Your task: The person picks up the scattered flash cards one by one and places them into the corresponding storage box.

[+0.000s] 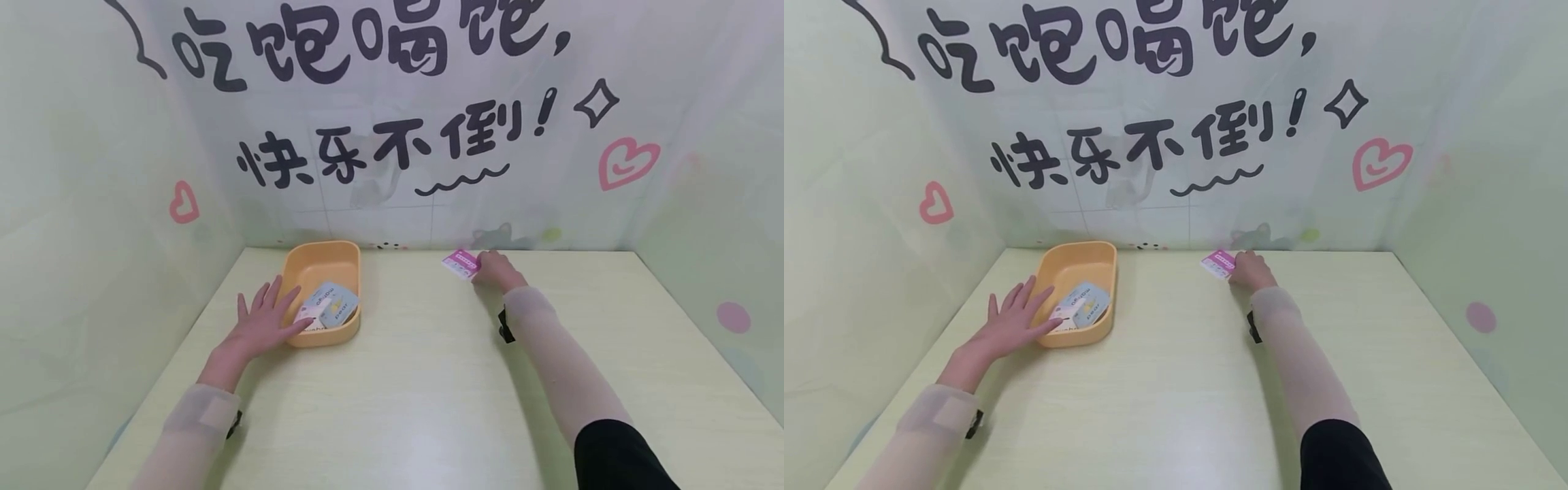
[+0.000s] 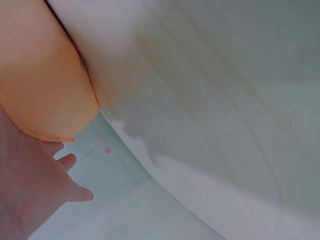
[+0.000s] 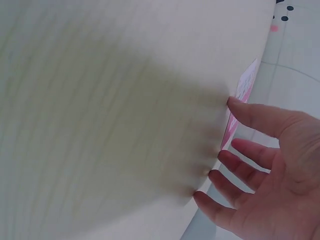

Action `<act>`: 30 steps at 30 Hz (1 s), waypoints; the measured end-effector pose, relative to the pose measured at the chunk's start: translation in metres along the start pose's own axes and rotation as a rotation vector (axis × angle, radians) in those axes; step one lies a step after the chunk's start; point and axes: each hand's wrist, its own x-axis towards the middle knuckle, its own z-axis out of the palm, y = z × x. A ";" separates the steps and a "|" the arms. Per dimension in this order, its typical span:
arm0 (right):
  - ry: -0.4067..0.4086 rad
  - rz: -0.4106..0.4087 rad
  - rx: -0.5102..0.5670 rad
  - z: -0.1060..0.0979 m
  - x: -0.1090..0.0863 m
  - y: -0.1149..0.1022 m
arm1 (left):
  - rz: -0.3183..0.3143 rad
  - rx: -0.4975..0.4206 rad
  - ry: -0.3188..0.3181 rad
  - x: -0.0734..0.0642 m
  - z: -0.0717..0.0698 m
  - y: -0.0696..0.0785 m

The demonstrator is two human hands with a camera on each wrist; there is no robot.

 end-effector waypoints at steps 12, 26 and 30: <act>0.012 0.062 -0.056 -0.001 -0.006 -0.015 | 0.001 -0.003 -0.003 0.002 -0.001 0.001; 0.039 0.144 0.034 -0.001 -0.002 -0.022 | -0.003 0.007 -0.003 0.002 -0.002 0.002; 0.063 0.107 0.113 -0.003 -0.001 -0.021 | -0.007 0.005 -0.010 0.001 -0.002 0.001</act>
